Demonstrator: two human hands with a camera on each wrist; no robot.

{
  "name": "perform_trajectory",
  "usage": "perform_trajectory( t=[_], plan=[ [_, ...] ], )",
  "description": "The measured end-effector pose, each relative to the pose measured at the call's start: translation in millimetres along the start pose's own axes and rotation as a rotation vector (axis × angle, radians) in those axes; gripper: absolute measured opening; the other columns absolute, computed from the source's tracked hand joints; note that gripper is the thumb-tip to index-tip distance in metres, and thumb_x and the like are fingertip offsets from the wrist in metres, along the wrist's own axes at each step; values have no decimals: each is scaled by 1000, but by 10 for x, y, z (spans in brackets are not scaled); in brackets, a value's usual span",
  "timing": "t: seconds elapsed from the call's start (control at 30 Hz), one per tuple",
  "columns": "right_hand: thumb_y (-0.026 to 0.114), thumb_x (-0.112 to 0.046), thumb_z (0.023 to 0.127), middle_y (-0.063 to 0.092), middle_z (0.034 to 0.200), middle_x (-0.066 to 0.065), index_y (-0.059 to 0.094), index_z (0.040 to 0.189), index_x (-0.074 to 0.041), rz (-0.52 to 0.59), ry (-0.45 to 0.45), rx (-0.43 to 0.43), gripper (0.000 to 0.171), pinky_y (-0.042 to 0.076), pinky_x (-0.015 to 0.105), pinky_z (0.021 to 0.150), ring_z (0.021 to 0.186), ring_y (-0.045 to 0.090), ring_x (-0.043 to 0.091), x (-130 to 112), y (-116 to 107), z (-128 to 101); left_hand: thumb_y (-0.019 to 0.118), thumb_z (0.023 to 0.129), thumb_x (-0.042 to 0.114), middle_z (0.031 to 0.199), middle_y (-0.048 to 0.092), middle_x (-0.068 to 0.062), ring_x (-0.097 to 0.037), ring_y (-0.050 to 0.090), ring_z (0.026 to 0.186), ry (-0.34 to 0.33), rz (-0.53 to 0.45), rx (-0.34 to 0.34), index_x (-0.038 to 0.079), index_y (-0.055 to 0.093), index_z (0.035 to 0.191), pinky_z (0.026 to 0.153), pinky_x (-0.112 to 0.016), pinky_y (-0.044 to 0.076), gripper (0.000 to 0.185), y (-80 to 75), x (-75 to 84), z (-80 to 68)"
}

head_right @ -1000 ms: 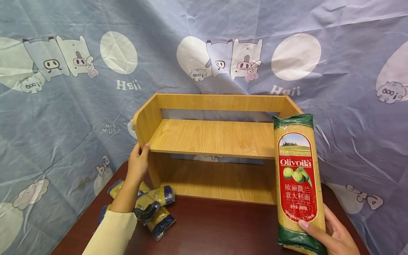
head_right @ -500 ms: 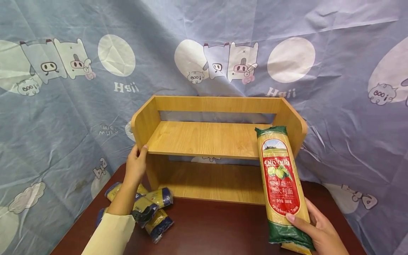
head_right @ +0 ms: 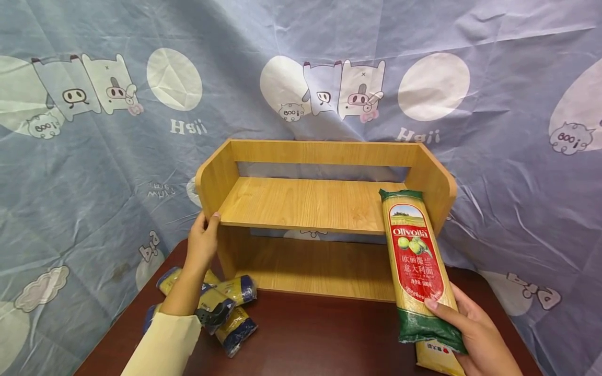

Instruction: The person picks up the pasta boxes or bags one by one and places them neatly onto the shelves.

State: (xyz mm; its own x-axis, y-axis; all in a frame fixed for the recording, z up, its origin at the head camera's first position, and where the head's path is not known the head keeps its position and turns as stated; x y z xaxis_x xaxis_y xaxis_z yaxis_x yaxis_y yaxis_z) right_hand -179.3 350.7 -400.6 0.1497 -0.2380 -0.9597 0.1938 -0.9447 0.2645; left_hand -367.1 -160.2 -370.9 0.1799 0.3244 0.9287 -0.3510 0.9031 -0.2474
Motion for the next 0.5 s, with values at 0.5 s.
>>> perform_trajectory(
  t=[0.5],
  plan=[
    [13,-10,111,65,131,-2,56,142,-29,284,-83,-272,57,58,33,92,110,66,18,-202,78,11,49,105,44,131,65,-19,-36,63,117,2,8,-7,23,54,143,101,-52,49,45,-2,11,-9]
  ],
)
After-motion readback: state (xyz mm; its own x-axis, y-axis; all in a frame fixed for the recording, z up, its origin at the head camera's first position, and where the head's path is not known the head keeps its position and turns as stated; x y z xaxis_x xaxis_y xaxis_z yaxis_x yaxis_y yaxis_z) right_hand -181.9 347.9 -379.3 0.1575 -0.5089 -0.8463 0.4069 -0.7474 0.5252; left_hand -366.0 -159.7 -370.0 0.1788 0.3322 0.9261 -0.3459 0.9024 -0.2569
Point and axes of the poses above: each hand's wrist, its own z-axis towards the middle knuckle, its own y-axis out of the palm, x = y × z, the point moved 6 cm from there along z, towards the middle knuckle
